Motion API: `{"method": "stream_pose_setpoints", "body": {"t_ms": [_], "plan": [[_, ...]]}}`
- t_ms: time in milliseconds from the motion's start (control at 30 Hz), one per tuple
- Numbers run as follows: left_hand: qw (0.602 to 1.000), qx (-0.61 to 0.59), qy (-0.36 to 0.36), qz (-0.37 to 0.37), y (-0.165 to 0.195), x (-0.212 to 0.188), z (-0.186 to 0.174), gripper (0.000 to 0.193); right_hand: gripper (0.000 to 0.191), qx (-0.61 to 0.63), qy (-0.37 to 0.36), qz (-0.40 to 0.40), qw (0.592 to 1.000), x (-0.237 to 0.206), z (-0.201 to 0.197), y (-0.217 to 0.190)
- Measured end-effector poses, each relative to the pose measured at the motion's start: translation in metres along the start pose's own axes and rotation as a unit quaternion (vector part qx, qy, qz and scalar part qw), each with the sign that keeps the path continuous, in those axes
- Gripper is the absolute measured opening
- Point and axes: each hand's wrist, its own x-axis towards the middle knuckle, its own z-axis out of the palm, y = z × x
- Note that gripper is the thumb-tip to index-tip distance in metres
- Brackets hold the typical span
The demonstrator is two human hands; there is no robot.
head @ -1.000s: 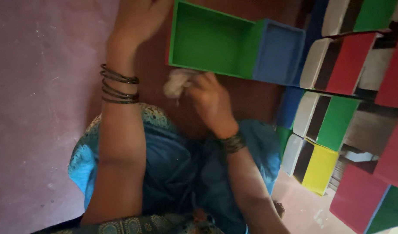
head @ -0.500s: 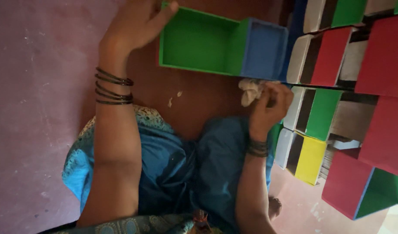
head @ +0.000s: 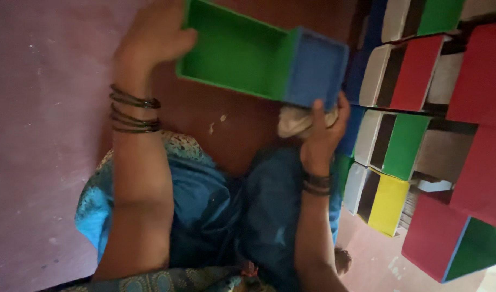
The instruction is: The person sits on the floor and wipes colorful wooden toy boxes with a cloth, turning each box over to clean its sides and interior, then stacks the wiped boxes with the pile of finished boxes.
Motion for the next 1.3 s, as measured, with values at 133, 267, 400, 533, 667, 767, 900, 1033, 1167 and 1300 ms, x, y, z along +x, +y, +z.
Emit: {"method": "stream_pose_setpoints", "body": {"t_ms": [133, 267, 400, 533, 667, 767, 900, 1033, 1167, 1300], "plan": [[0.997, 0.037, 0.069, -0.015, -0.034, -0.013, -0.007, 0.032, 0.062, -0.148, -0.088, 0.051, 0.984, -0.029, 0.010, -0.018], [0.985, 0.071, 0.155, 0.031, -0.057, -0.021, -0.013, 0.027, 0.077, -0.121, -0.189, 0.058, 0.973, -0.047, 0.022, -0.039], [0.988, 0.069, 0.137, -0.034, -0.070, -0.029, -0.020, 0.028, 0.076, -0.094, -0.290, 0.056, 0.951, -0.042, 0.018, -0.057], [0.988, 0.072, 0.105, -0.086, -0.073, -0.027, -0.021, 0.024, 0.065, -0.201, -0.218, 0.087, 0.951, -0.024, -0.004, -0.064], [0.985, 0.094, 0.147, -0.007, -0.070, -0.026, -0.023, 0.026, 0.030, -0.170, -0.003, -0.113, 0.979, -0.016, -0.004, -0.062], [0.992, 0.053, 0.107, -0.050, -0.064, -0.029, -0.028, 0.027, 0.038, -0.107, -0.060, -0.168, 0.978, -0.019, 0.018, -0.057], [0.987, 0.086, 0.133, -0.032, -0.057, -0.030, -0.030, 0.031, 0.062, 0.039, -0.166, -0.081, 0.982, -0.039, 0.052, -0.039], [0.986, 0.086, 0.142, -0.031, -0.056, -0.028, -0.028, 0.026, 0.063, 0.098, -0.173, 0.014, 0.980, -0.032, 0.042, -0.013], [0.987, 0.086, 0.137, -0.021, -0.064, -0.028, -0.026, 0.021, 0.059, 0.122, -0.190, 0.116, 0.967, -0.016, 0.032, 0.013], [0.984, 0.097, 0.149, -0.001, -0.069, -0.026, -0.023, 0.019, 0.052, 0.044, -0.199, 0.071, 0.976, -0.010, 0.026, 0.021]]}}
